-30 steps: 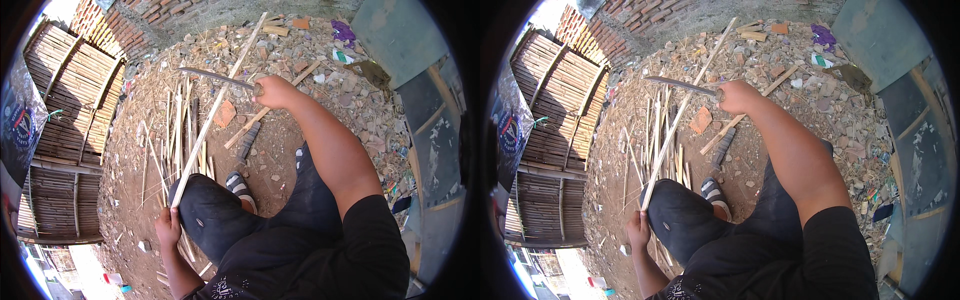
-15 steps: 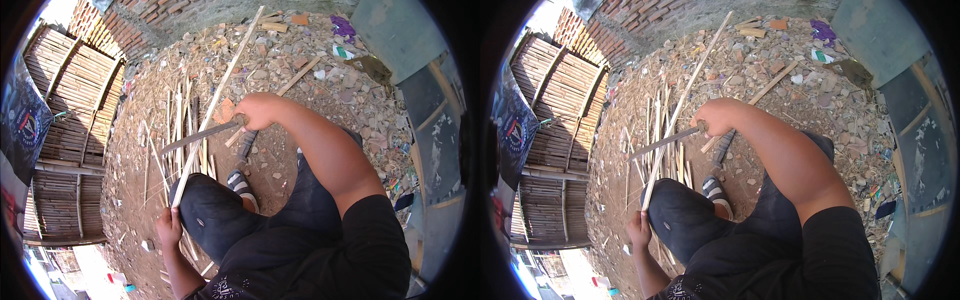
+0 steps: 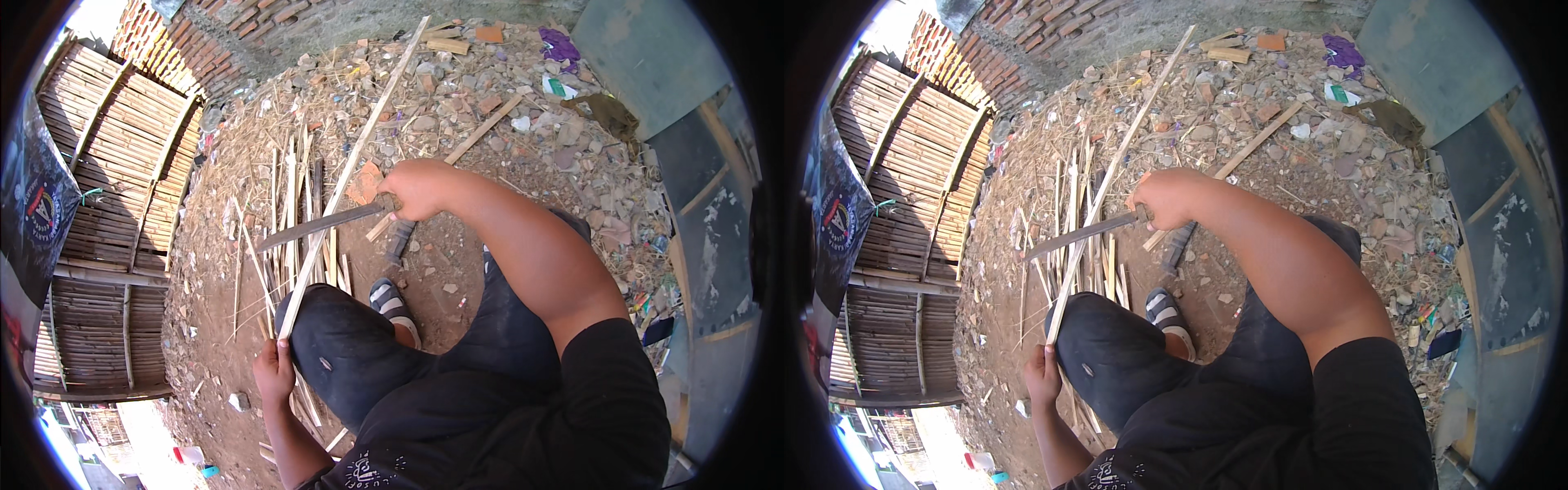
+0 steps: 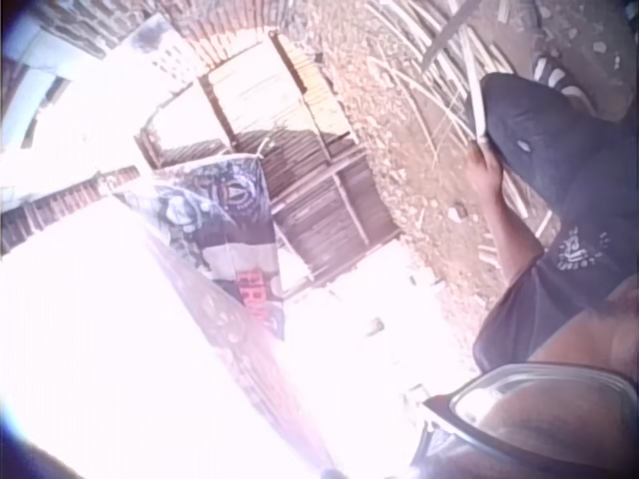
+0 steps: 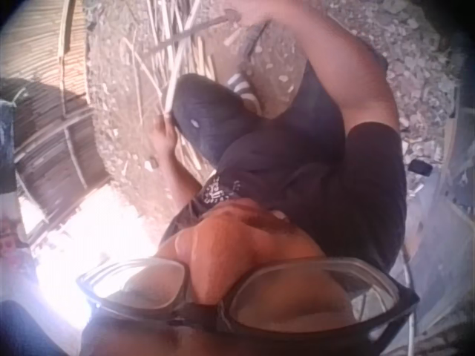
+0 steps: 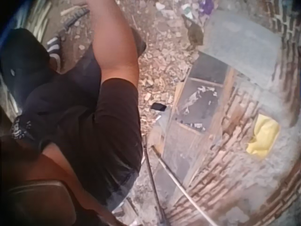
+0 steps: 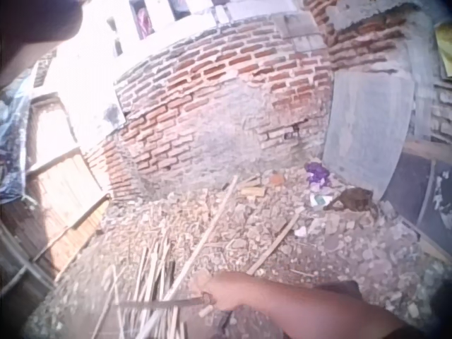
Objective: The person strips thin layers from a length of bamboo using a machete.
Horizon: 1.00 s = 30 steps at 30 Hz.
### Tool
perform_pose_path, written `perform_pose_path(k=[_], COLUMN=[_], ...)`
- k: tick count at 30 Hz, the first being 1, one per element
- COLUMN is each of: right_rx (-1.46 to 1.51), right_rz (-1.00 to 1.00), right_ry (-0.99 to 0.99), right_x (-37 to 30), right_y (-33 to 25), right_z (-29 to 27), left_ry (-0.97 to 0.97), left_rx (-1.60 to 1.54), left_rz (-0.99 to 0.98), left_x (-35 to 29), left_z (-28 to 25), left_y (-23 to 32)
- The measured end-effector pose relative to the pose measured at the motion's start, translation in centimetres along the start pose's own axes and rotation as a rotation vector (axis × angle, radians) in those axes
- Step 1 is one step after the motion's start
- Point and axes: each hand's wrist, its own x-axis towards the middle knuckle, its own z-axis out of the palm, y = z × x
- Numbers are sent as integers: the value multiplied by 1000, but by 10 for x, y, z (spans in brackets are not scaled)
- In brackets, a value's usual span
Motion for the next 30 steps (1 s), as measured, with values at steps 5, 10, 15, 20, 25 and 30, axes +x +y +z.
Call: perform_pose_path(k=[5, 10, 15, 20, 25, 30], right_rx=[-35, 127, 125, 8, -30, 47], right_rz=[-66, 190, 202, 15, -51, 173], right_ry=[-58, 190, 245, 48, 12, 165], right_x=[-2, -1, 0, 2, -5, -6], right_y=[-9, 49, 57, 6, -10, 48], right_z=[-7, -18, -13, 0, -11, -19], left_ry=[-57, -32, -2, -2, -14, -62], left_rx=[55, -44, -65, -20, -81, -65], left_rz=[-26, -52, -22, -24, -34, -52], left_x=[-2, -1, 3, 2, -10, -9], left_z=[-6, 1, 2, -1, -4, -3], left_y=[6, 2, 2, 8, -11, -8])
